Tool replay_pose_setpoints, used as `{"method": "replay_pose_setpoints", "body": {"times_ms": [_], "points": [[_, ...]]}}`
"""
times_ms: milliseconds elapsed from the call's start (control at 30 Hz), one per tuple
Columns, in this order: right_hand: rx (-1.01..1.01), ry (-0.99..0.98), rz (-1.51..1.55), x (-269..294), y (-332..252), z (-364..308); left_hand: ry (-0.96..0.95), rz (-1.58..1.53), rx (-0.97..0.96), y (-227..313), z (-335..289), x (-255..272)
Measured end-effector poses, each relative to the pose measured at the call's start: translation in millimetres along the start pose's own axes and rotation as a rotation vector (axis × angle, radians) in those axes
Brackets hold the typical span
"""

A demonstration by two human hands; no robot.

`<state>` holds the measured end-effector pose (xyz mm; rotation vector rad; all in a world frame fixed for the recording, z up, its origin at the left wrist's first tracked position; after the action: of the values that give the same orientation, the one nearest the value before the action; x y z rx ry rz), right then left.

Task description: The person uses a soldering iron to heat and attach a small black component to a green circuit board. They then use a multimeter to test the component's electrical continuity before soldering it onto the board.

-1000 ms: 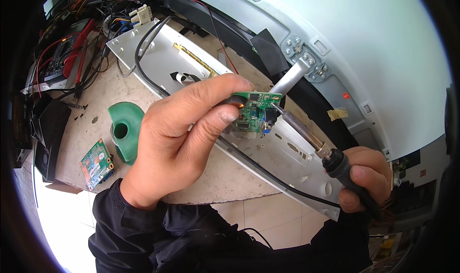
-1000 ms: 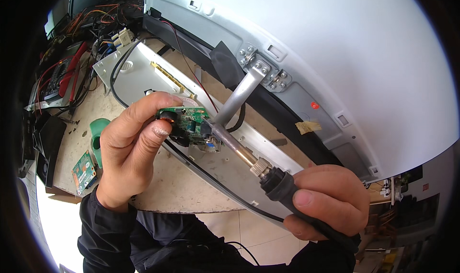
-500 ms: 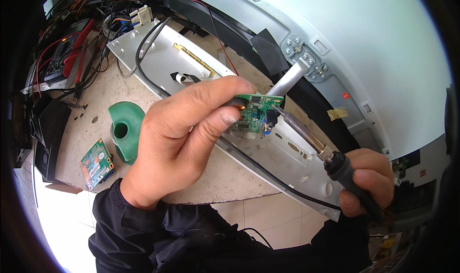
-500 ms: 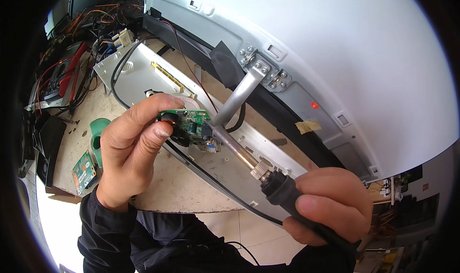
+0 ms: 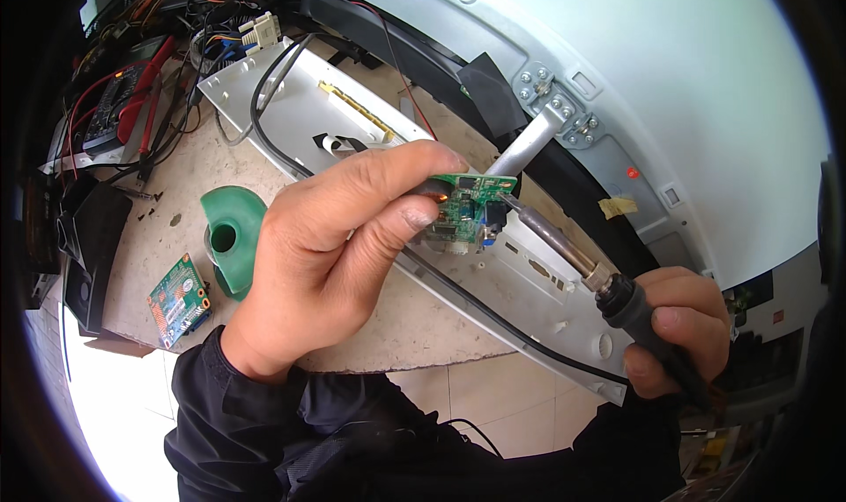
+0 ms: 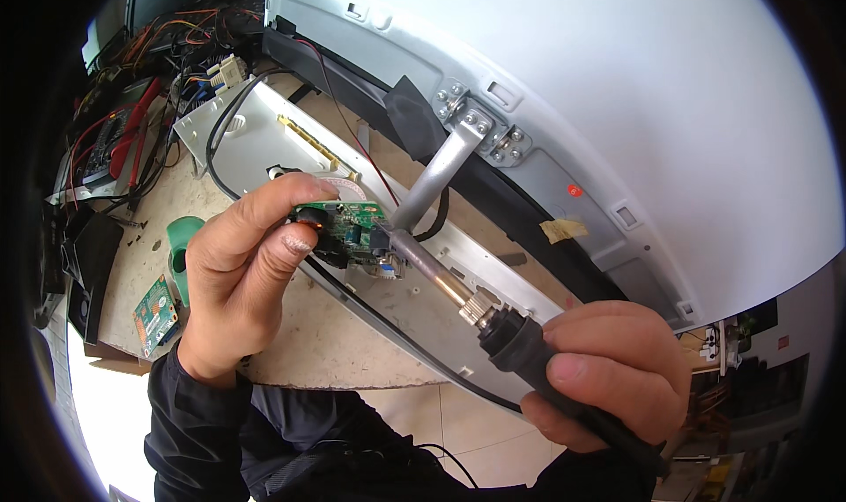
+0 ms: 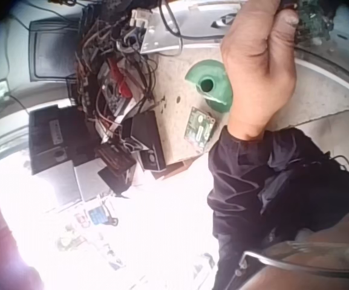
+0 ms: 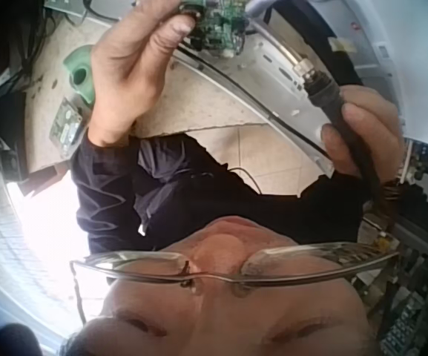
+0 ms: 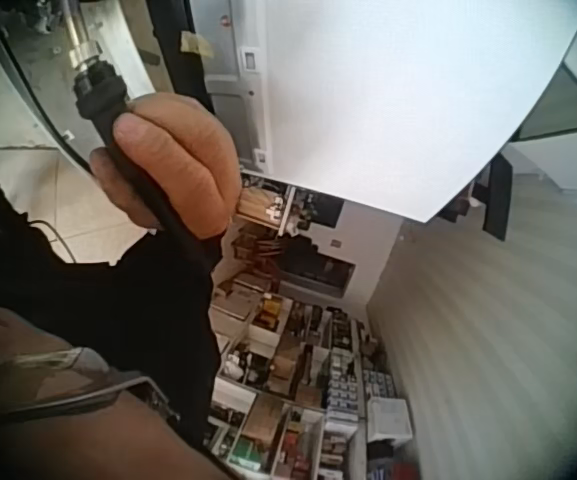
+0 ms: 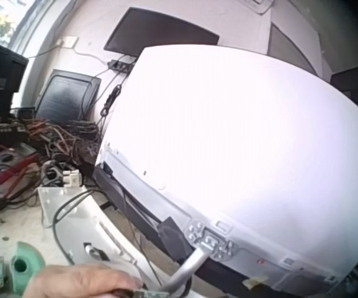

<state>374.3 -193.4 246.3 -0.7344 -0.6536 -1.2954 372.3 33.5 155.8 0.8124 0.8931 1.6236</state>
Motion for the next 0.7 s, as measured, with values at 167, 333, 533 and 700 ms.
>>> {"method": "replay_pose_setpoints", "body": {"times_ms": [167,333,533,700], "points": [[0.023,0.008,-0.013,0.2,-0.9,-0.9,-0.004,-0.013,0.001,-0.2,0.2,-0.6],[0.043,-0.004,-0.015,-0.6,-1.7,-0.5,-0.011,-0.039,0.020,-1.3,0.5,-1.5],[0.063,-0.017,-0.038,-3.3,-4.0,0.9,-0.009,-0.014,0.009,0.1,0.7,-1.3],[0.062,-0.021,-0.041,-4.0,-3.9,1.2,-0.003,-0.023,0.016,-0.7,0.1,-0.1]]}}
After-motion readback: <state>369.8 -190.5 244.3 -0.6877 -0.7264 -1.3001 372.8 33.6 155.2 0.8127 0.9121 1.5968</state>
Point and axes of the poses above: each hand's wrist, its own z-axis towards the middle knuckle, its own x-axis out of the back of the hand, y = z × x, the point moved 9 cm from there along z, towards the middle knuckle, and after that the axes turned 13 degrees about x, right-handed, at the moved point
